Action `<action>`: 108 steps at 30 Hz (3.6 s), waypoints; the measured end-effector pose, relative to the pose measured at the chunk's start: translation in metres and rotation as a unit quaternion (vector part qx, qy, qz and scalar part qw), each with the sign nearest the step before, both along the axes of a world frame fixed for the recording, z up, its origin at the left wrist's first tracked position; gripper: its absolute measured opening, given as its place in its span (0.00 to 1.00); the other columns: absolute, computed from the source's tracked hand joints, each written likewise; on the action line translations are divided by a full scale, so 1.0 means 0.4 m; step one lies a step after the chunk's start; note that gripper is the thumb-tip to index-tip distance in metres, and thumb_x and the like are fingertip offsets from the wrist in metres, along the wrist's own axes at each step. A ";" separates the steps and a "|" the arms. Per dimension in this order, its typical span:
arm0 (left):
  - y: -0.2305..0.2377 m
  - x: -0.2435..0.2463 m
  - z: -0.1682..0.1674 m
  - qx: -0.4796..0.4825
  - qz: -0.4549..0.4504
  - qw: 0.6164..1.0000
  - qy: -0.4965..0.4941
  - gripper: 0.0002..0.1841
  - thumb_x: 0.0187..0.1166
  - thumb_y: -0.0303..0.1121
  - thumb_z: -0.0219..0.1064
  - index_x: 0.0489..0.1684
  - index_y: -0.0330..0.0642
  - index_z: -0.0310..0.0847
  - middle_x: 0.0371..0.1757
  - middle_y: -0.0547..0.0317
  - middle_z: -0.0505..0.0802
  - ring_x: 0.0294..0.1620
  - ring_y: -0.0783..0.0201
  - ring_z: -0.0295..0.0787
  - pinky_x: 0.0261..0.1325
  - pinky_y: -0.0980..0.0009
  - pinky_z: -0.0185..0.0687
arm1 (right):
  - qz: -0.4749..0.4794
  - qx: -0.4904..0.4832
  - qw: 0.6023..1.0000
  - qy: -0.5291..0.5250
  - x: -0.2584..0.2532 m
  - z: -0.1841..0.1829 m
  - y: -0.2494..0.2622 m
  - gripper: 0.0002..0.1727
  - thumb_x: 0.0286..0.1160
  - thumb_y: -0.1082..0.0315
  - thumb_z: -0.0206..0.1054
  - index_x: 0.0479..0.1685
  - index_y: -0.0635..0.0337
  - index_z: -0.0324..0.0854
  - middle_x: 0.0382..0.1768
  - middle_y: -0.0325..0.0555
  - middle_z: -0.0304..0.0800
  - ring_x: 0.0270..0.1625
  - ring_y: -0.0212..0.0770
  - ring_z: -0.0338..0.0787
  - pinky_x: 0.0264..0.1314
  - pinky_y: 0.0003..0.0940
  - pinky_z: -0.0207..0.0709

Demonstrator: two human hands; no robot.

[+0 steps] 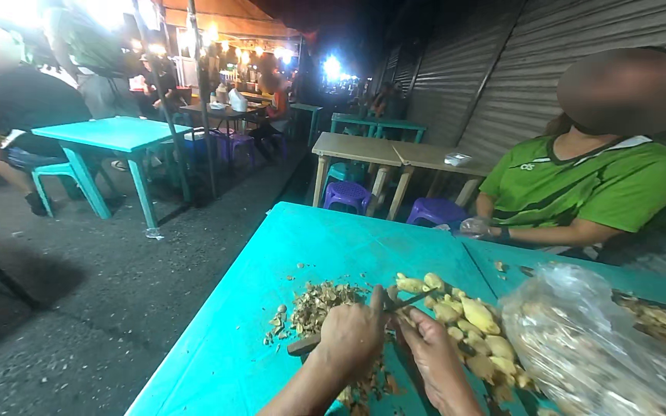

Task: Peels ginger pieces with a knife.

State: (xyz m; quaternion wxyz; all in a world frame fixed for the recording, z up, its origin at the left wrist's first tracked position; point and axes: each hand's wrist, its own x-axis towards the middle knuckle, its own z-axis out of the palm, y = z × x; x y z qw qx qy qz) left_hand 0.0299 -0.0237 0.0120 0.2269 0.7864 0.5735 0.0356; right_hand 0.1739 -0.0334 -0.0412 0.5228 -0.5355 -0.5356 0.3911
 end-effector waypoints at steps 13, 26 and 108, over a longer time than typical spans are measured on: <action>0.017 -0.037 0.002 0.010 0.038 0.999 0.005 0.22 0.97 0.44 0.43 0.83 0.48 0.65 0.52 0.36 0.93 0.57 0.32 0.91 0.57 0.34 0.83 | 0.036 -0.034 0.997 -0.064 -0.007 0.006 -0.007 0.12 0.76 0.77 0.65 0.54 0.69 0.86 0.47 0.48 0.92 0.50 0.30 0.89 0.57 0.28 0.82; 0.023 -0.052 0.003 0.016 0.047 0.999 -0.008 0.23 0.97 0.46 0.41 0.78 0.47 0.71 0.52 0.37 0.93 0.58 0.34 0.91 0.58 0.35 0.83 | 0.060 -0.024 0.998 0.000 -0.007 -0.006 -0.007 0.08 0.75 0.77 0.64 0.48 0.67 0.85 0.29 0.36 0.86 0.21 0.23 0.75 0.22 0.19 0.68; 0.036 -0.083 -0.035 0.055 0.027 0.995 -0.078 0.19 0.96 0.43 0.45 0.71 0.50 0.77 0.48 0.40 0.94 0.56 0.37 0.92 0.56 0.36 0.83 | 0.120 -0.105 0.975 0.155 -0.028 0.000 -0.008 0.04 0.79 0.74 0.61 0.41 0.60 0.81 0.22 0.33 0.76 0.14 0.21 0.64 0.14 0.15 0.57</action>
